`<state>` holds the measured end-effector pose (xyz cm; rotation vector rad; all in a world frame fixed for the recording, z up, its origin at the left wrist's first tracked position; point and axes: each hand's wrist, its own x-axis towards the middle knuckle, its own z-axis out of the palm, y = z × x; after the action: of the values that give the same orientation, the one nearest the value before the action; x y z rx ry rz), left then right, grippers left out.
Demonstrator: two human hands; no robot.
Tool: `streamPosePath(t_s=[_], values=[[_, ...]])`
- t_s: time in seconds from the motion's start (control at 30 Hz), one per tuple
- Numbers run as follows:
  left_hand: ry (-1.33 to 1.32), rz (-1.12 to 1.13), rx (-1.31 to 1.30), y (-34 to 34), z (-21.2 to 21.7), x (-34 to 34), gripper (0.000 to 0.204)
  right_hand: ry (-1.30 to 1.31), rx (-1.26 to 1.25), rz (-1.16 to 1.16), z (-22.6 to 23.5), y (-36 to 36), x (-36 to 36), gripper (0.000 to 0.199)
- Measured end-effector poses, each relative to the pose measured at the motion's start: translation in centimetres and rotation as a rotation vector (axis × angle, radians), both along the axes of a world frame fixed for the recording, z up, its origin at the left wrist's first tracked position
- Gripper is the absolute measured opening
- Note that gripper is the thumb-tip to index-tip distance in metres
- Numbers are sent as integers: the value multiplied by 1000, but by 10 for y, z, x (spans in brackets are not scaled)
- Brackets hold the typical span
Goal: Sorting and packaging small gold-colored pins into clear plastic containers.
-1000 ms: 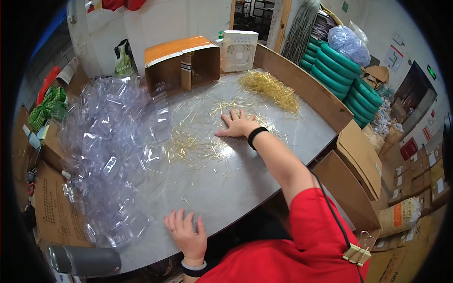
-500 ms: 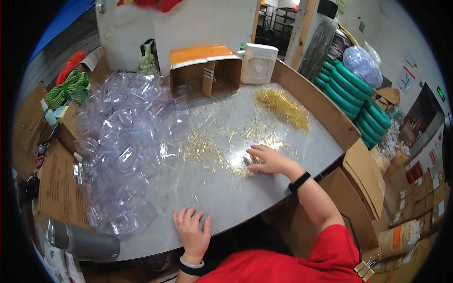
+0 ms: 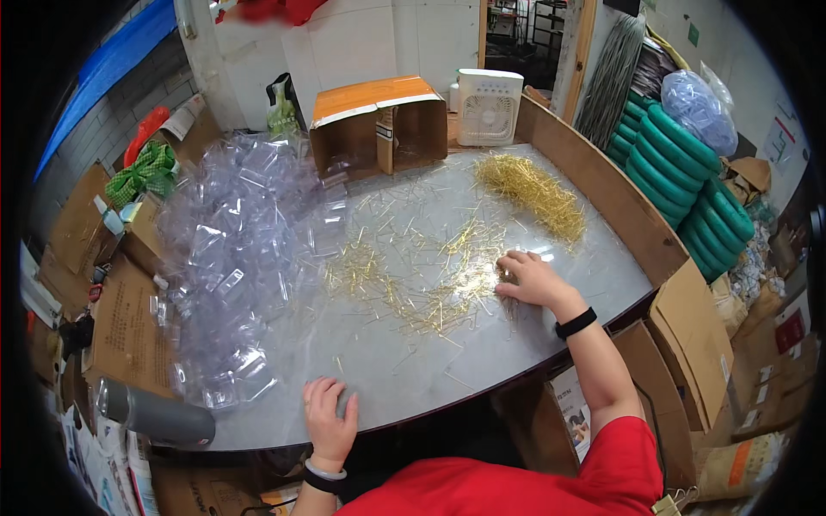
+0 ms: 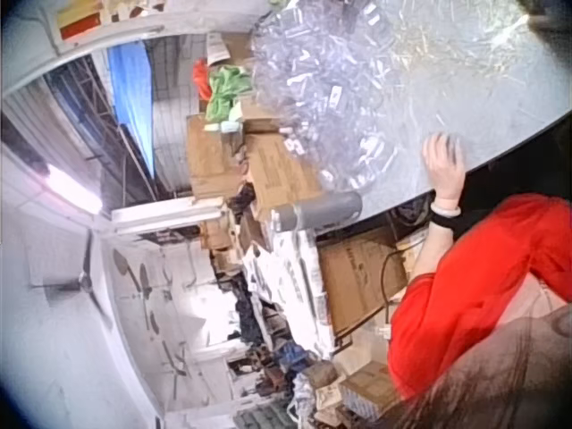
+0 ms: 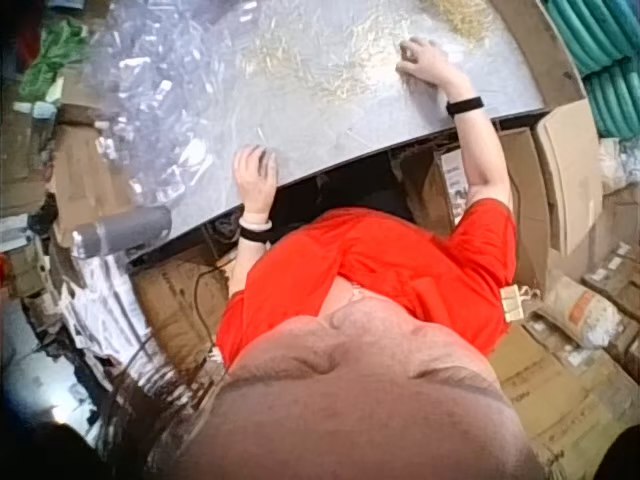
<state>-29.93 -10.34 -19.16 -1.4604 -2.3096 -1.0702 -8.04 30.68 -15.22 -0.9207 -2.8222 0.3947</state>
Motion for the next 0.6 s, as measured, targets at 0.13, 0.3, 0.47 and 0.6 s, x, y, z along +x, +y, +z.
streamPosePath(t_s=[0.13, 0.3, 0.47, 0.6], values=[[78, 16, 1, 6, -1, 1, 23, -25, -285, -55, 22, 11, -5, 50], [116, 3, 26, 10, -2, 3, 24, -134, -83, 7, 26, 69, -41, 39], [89, 26, 18, 3, -3, 2, 23, -89, 52, -19, 2, 82, -82, 40], [72, 3, 28, 1, 0, 2, 22, -313, -64, -210, 0, 73, -102, 64]])
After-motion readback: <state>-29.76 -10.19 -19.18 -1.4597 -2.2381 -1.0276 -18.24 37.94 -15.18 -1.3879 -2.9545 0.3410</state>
